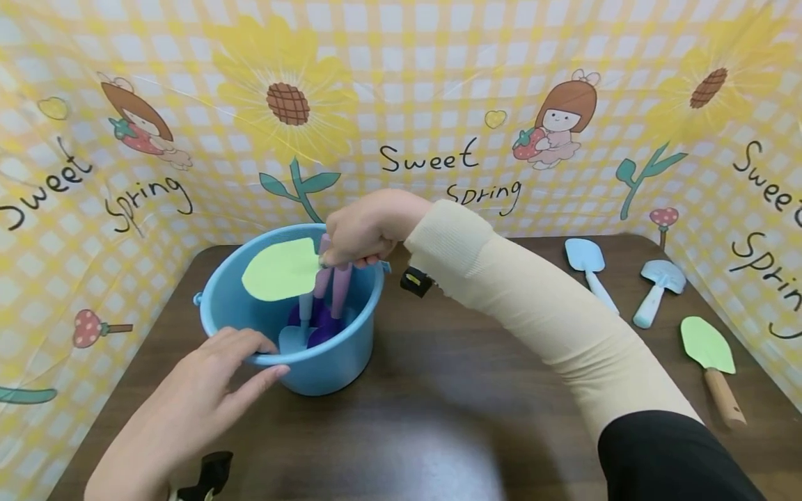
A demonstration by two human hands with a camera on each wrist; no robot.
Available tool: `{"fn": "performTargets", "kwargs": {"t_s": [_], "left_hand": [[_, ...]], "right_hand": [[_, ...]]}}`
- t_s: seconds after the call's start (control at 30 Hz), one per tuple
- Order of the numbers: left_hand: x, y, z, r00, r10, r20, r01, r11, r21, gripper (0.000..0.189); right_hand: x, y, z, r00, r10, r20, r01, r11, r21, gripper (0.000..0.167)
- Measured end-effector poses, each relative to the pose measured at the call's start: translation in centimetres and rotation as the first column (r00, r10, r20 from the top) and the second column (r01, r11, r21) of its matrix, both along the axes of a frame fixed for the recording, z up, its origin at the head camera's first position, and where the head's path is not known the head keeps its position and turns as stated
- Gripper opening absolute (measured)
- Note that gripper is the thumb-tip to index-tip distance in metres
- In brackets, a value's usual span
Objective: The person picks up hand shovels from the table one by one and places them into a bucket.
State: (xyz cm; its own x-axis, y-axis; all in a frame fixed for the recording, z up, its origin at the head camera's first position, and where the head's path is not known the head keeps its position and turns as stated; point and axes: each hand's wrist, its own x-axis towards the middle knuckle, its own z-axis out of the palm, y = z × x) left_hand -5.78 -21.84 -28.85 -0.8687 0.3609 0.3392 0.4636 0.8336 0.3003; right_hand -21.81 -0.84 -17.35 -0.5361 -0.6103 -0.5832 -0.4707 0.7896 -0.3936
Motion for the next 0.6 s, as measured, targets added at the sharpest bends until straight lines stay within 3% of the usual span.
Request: {"fn": "performTargets", "kwargs": {"t_s": [0.23,0.6], "left_hand": [[-0.1,0.0,-0.2,1.0,-0.016,-0.02,0.016,1.0,0.017,0.015],[-0.2,-0.1,0.0,0.999,0.014,0.041,-0.014,1.0,-0.007,0.01]], "right_hand": [[0.3,-2.2,0.5,0.997,0.071,-0.016,-0.067,0.987,0.147,0.036],[-0.3,-4.9,0.2,0.987,0.129,-0.097,-0.092,0.943,0.319,0.027]]}}
